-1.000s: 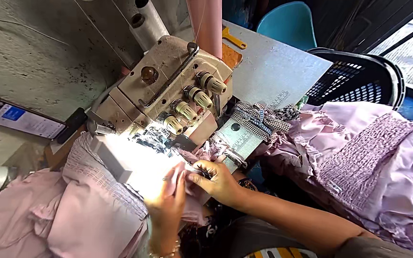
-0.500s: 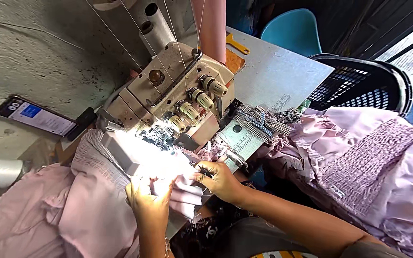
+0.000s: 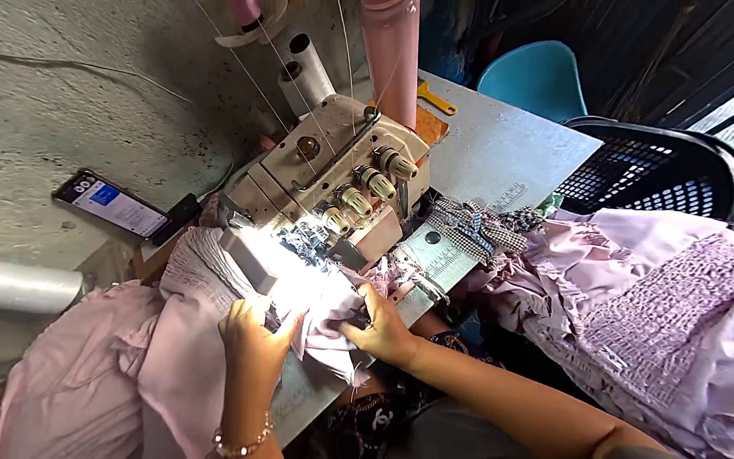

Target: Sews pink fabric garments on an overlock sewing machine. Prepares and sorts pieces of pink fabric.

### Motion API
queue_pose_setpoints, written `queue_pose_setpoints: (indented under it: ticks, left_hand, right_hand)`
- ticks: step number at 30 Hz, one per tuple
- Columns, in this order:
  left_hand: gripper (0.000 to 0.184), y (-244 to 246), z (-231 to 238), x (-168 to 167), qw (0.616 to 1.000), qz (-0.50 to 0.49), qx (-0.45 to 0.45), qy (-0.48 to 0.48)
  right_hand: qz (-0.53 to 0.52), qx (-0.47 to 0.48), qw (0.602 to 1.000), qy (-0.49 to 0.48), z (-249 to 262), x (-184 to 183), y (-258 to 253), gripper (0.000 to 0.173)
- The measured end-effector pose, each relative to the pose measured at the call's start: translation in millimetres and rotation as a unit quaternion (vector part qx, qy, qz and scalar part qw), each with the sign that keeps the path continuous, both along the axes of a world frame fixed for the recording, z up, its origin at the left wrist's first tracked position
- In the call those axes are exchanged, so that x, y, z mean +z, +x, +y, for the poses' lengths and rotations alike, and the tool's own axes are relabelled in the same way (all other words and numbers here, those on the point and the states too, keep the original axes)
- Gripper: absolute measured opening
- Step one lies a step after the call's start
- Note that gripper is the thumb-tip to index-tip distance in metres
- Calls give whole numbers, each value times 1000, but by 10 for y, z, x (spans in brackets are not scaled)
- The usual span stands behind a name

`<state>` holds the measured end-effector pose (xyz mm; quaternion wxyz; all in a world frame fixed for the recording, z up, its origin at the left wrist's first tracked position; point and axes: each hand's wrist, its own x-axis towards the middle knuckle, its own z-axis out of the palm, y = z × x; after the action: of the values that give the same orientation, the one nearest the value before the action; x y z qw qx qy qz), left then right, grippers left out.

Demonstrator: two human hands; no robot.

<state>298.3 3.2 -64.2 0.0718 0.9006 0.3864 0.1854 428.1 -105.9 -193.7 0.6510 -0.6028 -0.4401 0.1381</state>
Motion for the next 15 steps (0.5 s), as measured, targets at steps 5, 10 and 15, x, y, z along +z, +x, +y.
queue_pose_setpoints:
  ticks: [5, 10, 15]
  left_hand:
    - [23, 171, -566, -149, 982, -116, -35, 144]
    - [17, 262, -776, -488, 970, -156, -66, 173]
    - [18, 264, -708, -545, 966, -185, -35, 176]
  right_hand:
    - [78, 99, 991, 54, -200, 94, 127, 16]
    - [165, 101, 981, 4, -377, 238, 224, 11]
    - [231, 111, 966, -17, -403, 283, 243, 6]
